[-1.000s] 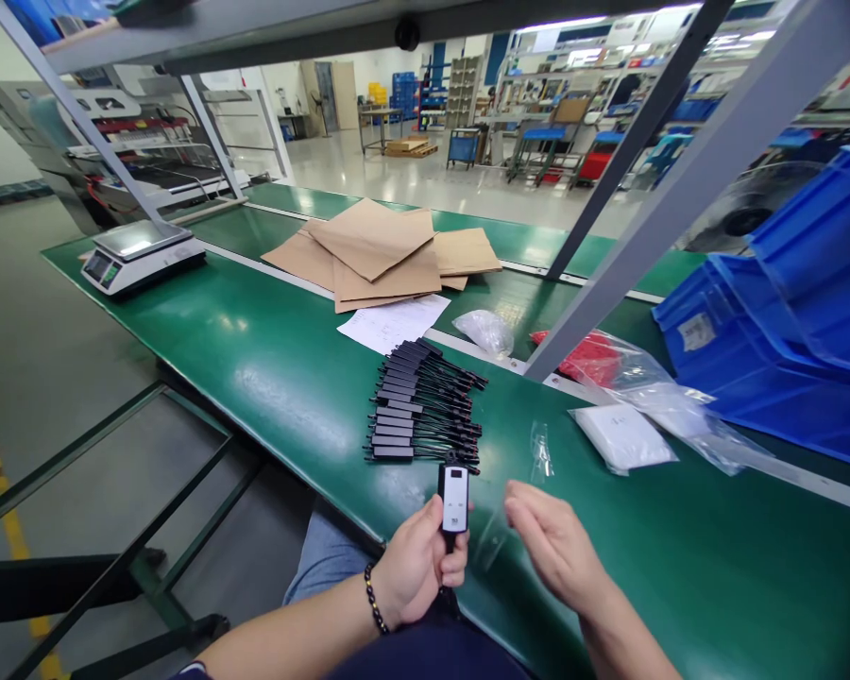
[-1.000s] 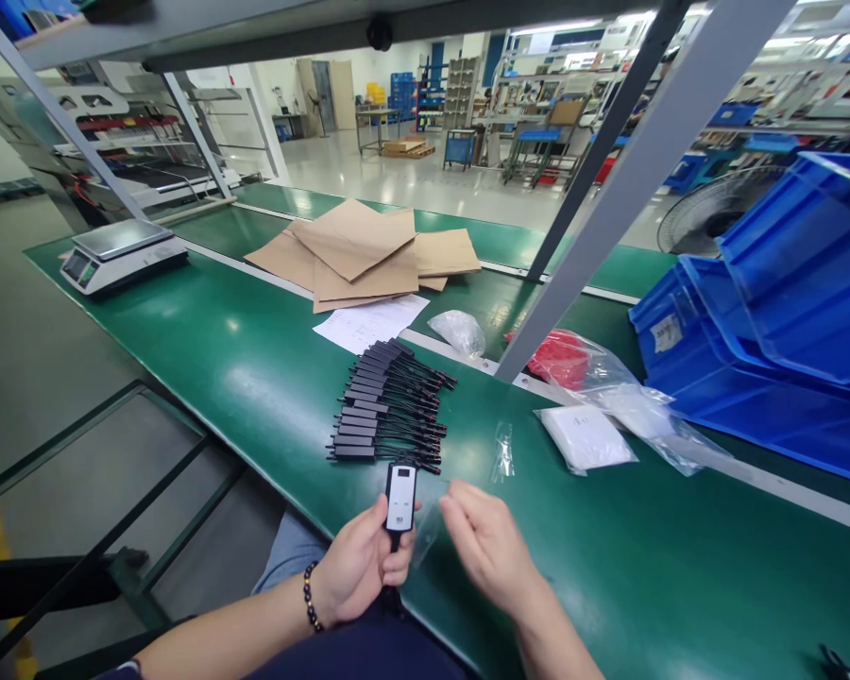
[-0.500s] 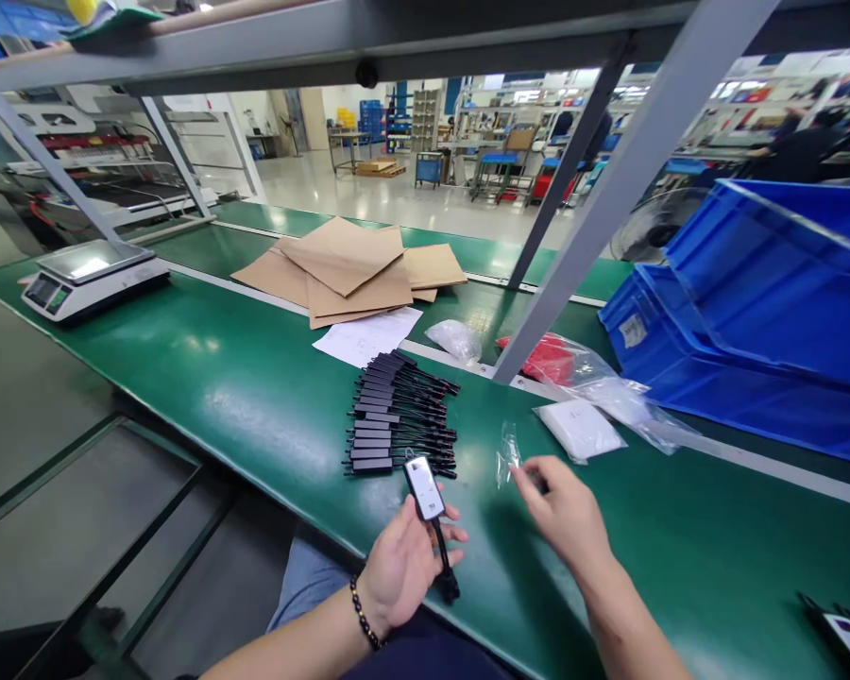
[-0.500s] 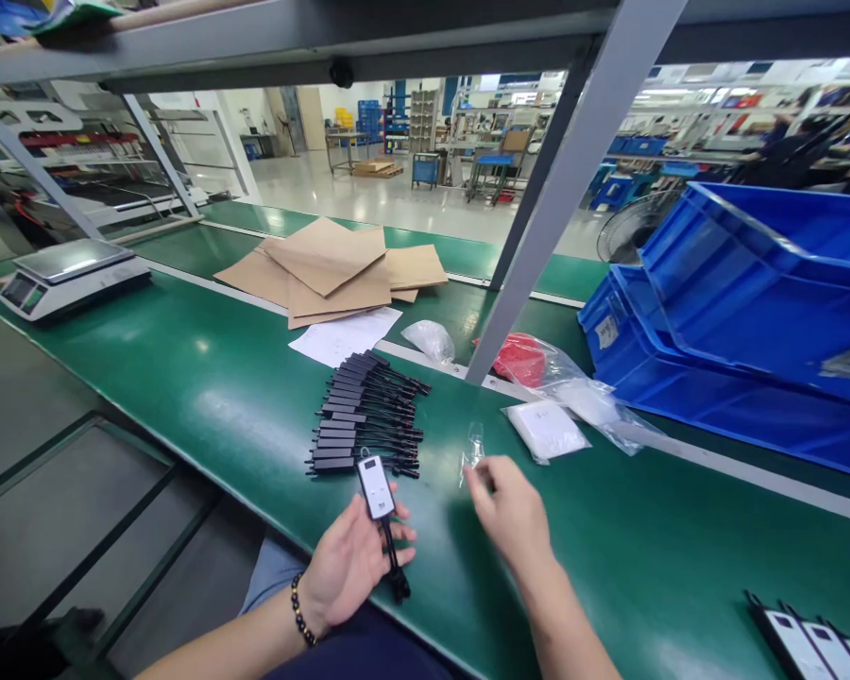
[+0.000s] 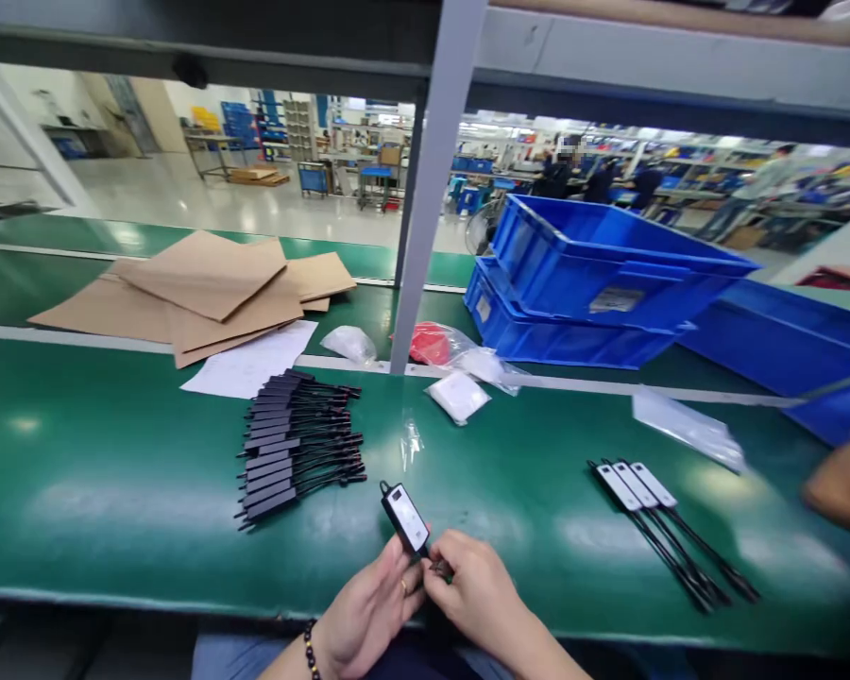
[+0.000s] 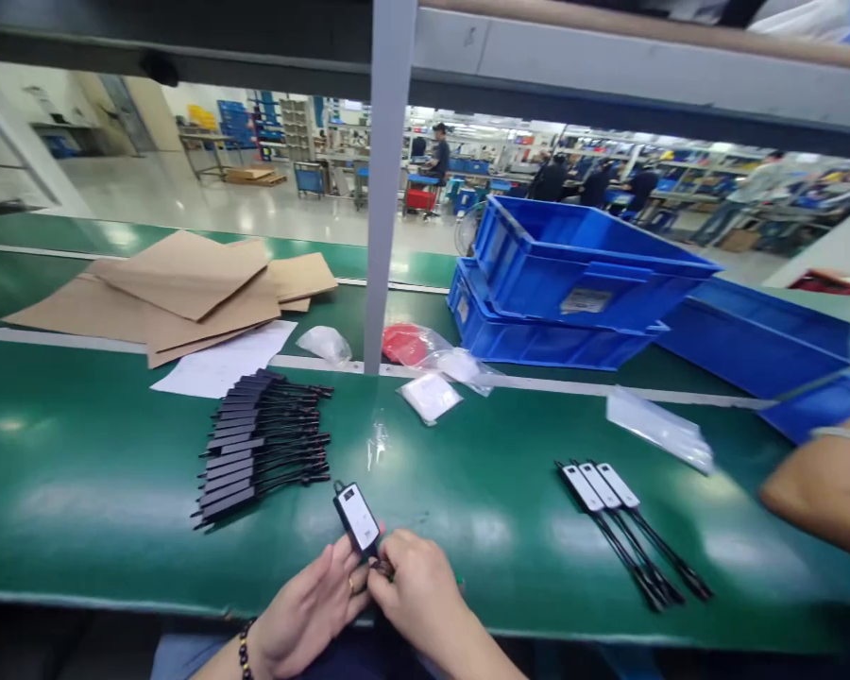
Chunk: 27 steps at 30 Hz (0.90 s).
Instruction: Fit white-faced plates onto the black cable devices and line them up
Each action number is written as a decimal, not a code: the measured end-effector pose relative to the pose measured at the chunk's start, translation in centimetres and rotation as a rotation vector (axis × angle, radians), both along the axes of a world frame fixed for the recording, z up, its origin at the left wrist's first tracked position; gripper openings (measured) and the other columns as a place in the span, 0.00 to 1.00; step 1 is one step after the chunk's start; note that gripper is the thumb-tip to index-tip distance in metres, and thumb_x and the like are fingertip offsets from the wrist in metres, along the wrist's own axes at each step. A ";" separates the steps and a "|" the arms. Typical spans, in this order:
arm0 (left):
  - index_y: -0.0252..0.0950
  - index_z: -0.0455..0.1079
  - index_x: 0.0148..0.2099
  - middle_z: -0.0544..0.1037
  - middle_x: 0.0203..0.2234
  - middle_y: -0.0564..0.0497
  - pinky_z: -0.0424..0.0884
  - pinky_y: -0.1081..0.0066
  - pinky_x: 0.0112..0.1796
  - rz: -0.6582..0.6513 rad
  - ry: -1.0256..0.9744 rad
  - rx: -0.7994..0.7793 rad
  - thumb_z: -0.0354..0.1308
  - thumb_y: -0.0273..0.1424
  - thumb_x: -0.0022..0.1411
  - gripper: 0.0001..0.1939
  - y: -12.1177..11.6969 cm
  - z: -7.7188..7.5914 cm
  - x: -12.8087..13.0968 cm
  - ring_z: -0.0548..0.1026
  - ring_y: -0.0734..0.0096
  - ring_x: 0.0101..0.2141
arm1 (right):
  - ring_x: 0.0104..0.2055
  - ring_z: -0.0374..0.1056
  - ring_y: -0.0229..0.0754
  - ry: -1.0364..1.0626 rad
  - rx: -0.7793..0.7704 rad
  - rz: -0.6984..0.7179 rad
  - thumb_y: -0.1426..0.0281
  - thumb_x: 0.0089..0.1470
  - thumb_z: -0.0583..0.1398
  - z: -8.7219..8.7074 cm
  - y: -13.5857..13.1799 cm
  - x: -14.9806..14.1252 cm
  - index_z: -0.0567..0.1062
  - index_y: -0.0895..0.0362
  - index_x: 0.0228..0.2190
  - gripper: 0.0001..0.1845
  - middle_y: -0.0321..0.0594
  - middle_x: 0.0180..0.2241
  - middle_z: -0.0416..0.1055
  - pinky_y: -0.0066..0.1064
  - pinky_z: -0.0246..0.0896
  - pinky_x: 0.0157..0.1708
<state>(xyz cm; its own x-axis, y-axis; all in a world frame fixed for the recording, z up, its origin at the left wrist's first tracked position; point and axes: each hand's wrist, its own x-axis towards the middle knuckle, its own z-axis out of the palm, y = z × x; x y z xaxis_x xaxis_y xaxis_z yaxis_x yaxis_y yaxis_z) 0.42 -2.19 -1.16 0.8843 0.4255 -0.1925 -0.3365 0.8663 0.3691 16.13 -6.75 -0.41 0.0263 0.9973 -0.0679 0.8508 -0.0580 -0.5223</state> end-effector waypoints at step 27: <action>0.27 0.62 0.45 0.70 0.33 0.40 0.62 0.64 0.36 0.021 0.244 0.073 0.43 0.32 0.60 0.16 0.8 -2.3 -2.1 0.72 0.63 0.33 | 0.29 0.62 0.34 -0.358 0.096 -0.147 0.68 0.52 0.50 -0.9 4.1 6.9 0.68 0.55 0.30 0.09 0.35 0.28 0.64 0.25 0.52 0.28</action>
